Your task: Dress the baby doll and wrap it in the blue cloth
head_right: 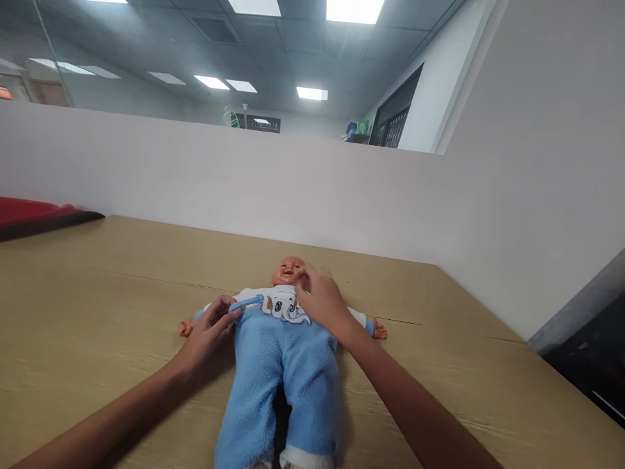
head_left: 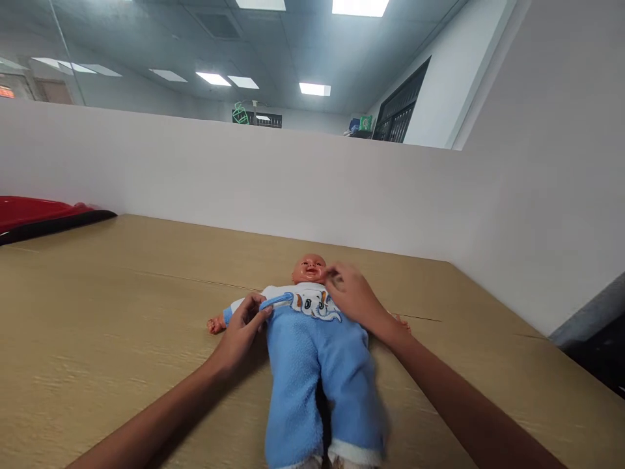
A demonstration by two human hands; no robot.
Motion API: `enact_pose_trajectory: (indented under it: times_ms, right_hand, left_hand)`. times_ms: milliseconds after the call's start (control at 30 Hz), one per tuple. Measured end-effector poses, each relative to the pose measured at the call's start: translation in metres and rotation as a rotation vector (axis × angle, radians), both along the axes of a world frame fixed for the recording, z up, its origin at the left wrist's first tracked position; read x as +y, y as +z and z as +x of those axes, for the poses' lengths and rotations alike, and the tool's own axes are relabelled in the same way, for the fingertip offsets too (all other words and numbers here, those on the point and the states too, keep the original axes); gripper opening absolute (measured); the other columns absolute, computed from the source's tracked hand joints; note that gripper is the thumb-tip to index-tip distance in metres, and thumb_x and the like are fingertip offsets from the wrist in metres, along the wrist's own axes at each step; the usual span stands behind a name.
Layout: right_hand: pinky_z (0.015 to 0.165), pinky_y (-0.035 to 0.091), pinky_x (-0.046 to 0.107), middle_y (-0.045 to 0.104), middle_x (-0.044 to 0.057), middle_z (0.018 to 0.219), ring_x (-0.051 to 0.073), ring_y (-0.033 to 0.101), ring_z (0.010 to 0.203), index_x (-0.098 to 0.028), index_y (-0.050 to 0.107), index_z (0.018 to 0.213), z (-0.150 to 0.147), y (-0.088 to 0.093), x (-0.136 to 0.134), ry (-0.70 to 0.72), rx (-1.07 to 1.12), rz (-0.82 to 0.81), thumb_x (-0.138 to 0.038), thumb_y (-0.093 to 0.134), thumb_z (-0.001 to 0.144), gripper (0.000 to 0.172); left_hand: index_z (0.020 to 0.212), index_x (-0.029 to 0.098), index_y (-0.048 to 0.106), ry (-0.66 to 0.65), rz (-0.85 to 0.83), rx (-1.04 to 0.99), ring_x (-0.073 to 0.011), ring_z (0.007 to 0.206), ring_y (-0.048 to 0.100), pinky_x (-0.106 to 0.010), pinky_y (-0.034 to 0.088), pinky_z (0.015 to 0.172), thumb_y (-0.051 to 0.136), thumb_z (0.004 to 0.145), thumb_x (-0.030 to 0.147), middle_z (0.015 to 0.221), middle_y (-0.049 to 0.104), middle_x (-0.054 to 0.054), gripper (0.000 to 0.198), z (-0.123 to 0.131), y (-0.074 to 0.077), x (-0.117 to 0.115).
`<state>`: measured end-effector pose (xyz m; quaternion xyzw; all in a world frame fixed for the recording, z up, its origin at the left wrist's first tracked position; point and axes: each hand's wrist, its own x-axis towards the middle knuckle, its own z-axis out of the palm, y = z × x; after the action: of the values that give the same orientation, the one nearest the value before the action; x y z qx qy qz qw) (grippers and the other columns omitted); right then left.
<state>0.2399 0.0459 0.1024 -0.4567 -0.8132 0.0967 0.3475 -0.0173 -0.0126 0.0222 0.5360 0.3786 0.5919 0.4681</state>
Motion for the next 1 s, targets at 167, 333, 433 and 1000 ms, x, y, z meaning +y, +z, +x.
enact_pose_trajectory:
  times_ms: [167, 333, 433, 1000]
  right_hand:
    - [0.099, 0.052, 0.037, 0.075, 0.012, 0.124, 0.026, 0.069, 0.114, -0.017, 0.072, 0.115, -0.103, 0.023, 0.063, 0.457, -0.346, -0.218, -0.013, 0.078, 0.081, 0.035]
    - [0.084, 0.053, 0.029, 0.080, 0.004, 0.108, 0.022, 0.072, 0.097, -0.019, 0.076, 0.107, -0.164, -0.003, 0.094, 0.742, -0.533, -0.406, -0.002, 0.082, 0.068, 0.043]
    - [0.082, 0.050, 0.030, 0.076, 0.004, 0.107, 0.023, 0.068, 0.096, -0.020, 0.073, 0.110, -0.164, -0.005, 0.095, 0.769, -0.485, -0.402, -0.010, 0.079, 0.074, 0.038]
    - [0.107, 0.047, 0.038, 0.072, 0.006, 0.115, 0.025, 0.064, 0.114, -0.022, 0.073, 0.100, -0.099, -0.007, 0.066, 0.799, -0.109, -0.417, -0.024, 0.072, 0.078, 0.022]
  left_hand:
    - [0.098, 0.025, 0.059, 0.036, 0.061, -0.022, -0.0191, 0.088, 0.054, -0.028, 0.042, 0.081, 0.076, 0.094, 0.052, 0.093, 0.059, 0.002, 0.033, 0.003, -0.002, -0.006]
    - [0.109, 0.026, 0.058, 0.052, 0.019, 0.014, -0.0215, 0.089, 0.058, -0.030, 0.044, 0.082, 0.073, 0.096, 0.052, 0.092, 0.065, 0.001, 0.033, 0.001, 0.001, -0.010]
    - [0.109, 0.025, 0.060, 0.072, 0.045, 0.029, -0.0208, 0.086, 0.055, -0.030, 0.043, 0.080, 0.071, 0.098, 0.049, 0.090, 0.061, 0.001, 0.028, -0.002, 0.001, -0.009]
    - [0.095, 0.025, 0.063, 0.167, 0.026, -0.090, -0.0170, 0.066, 0.052, -0.028, 0.040, 0.064, 0.083, 0.084, 0.059, 0.067, 0.058, 0.006, 0.041, -0.019, 0.009, 0.006]
